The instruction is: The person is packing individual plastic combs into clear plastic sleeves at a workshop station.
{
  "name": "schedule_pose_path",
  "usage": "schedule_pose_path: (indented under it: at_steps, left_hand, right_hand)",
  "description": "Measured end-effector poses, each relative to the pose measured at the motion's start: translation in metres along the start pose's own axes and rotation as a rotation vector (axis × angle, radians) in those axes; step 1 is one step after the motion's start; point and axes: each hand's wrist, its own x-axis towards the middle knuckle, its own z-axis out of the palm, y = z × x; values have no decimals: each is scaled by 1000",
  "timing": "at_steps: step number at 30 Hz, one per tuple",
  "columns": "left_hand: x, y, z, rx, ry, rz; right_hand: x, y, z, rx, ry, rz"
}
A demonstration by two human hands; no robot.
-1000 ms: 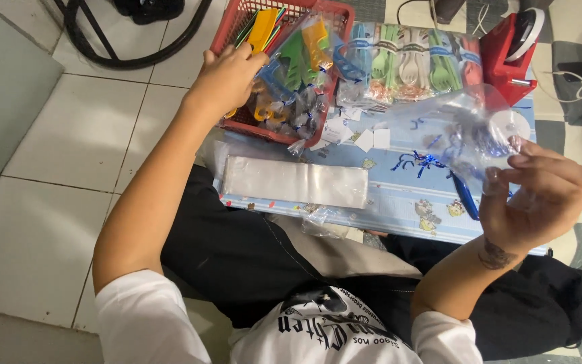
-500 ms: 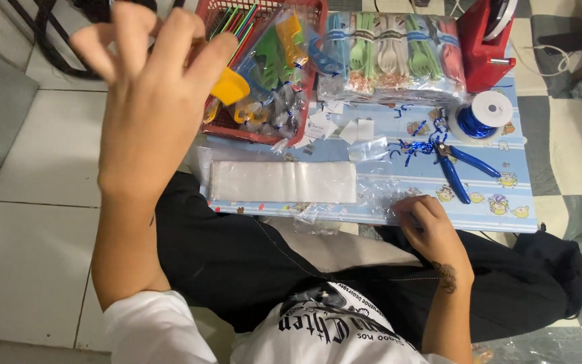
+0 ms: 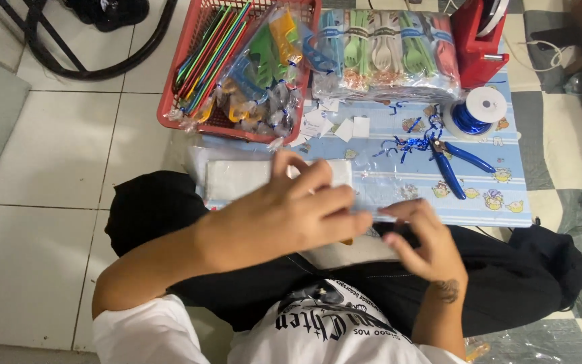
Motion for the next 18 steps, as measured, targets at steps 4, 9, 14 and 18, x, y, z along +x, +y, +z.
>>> schedule_pose_path:
  at_steps: [4, 9, 14, 18]
  left_hand:
    - [-7, 46, 40, -151, -35, 40]
    - [-24, 74, 74, -447, -11, -148]
    - [-40, 74, 133, -892, 94, -400]
    - [-28, 90, 174, -320, -156, -399]
  right_hand:
    - [-9, -22, 21, 187, -258, -102]
    - [-26, -12, 18, 83, -380, 2]
    - [-54, -8, -19, 159, -309, 136]
    - [-95, 7, -48, 427, -103, 195]
